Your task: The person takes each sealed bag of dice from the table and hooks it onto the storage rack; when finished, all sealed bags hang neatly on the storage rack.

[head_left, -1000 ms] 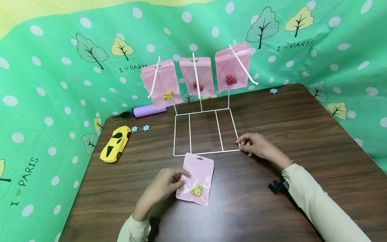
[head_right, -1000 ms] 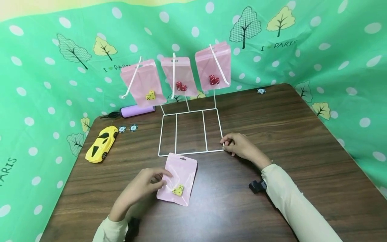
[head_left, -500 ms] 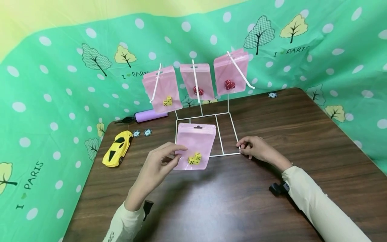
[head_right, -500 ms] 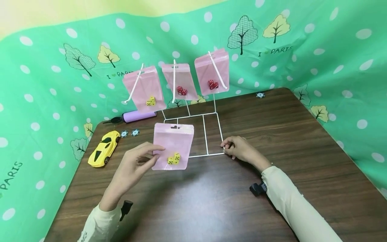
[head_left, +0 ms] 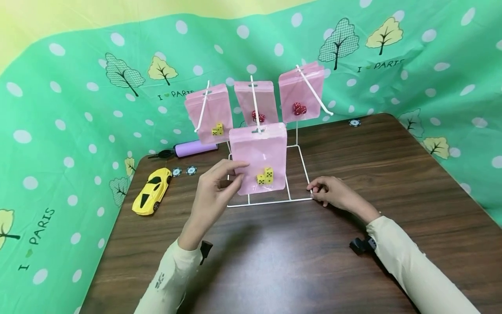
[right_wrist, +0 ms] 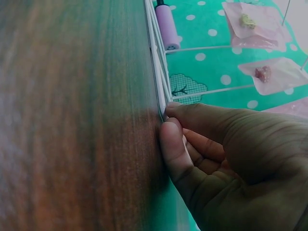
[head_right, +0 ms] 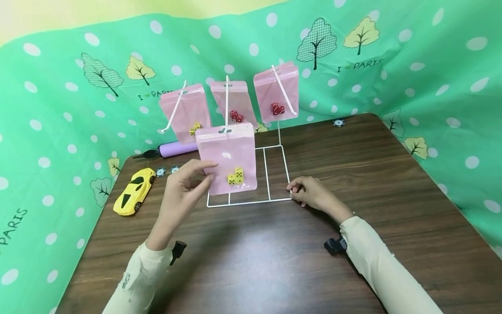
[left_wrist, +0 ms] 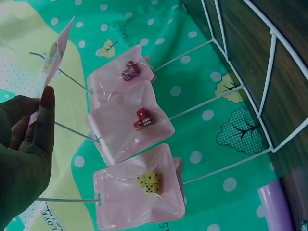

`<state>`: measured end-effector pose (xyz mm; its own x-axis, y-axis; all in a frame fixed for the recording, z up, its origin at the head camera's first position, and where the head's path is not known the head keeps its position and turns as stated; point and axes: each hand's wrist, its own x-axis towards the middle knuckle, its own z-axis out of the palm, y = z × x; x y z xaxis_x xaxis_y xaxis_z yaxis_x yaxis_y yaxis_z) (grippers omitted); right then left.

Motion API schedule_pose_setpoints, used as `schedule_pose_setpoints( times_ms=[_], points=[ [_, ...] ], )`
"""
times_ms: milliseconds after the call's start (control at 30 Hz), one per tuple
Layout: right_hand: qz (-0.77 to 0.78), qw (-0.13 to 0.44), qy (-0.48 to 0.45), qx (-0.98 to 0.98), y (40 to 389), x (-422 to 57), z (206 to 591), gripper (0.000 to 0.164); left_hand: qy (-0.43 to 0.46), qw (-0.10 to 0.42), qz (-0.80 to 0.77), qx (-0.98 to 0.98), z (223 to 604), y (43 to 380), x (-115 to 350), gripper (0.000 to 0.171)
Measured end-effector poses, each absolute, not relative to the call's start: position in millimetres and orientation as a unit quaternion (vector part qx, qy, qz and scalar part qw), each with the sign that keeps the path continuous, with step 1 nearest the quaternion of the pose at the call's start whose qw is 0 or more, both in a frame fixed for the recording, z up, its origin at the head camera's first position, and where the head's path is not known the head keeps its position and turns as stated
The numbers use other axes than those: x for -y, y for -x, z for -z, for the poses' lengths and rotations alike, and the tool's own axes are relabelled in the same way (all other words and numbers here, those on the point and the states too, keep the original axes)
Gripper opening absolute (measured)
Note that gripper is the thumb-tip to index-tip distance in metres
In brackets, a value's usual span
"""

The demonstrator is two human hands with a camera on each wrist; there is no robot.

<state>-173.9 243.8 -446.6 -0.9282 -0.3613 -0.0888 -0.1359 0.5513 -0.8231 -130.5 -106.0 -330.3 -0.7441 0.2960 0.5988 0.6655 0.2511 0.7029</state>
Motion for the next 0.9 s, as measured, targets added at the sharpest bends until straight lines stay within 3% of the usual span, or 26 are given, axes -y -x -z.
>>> schedule_pose_setpoints(
  times_ms=[167, 367, 567, 900],
  points=[
    [0.452, 0.124, 0.144, -0.872, 171, -244, 445, 0.021, 0.281, 0.173, 0.554, 0.764, 332, 152, 96, 0.030],
    [0.453, 0.127, 0.147, -0.870, 169, -242, 445, 0.022, 0.241, 0.160, 0.607, 0.740, 332, 199, 87, 0.030],
    [0.455, 0.136, 0.146, -0.868, 165, -236, 446, 0.021, 0.220, 0.181, 0.631, 0.722, 332, 238, 88, 0.031],
    [0.455, 0.138, 0.159, -0.865, 170, -232, 446, 0.021, 0.211, 0.194, 0.604, 0.744, 336, 251, 96, 0.032]
  ],
)
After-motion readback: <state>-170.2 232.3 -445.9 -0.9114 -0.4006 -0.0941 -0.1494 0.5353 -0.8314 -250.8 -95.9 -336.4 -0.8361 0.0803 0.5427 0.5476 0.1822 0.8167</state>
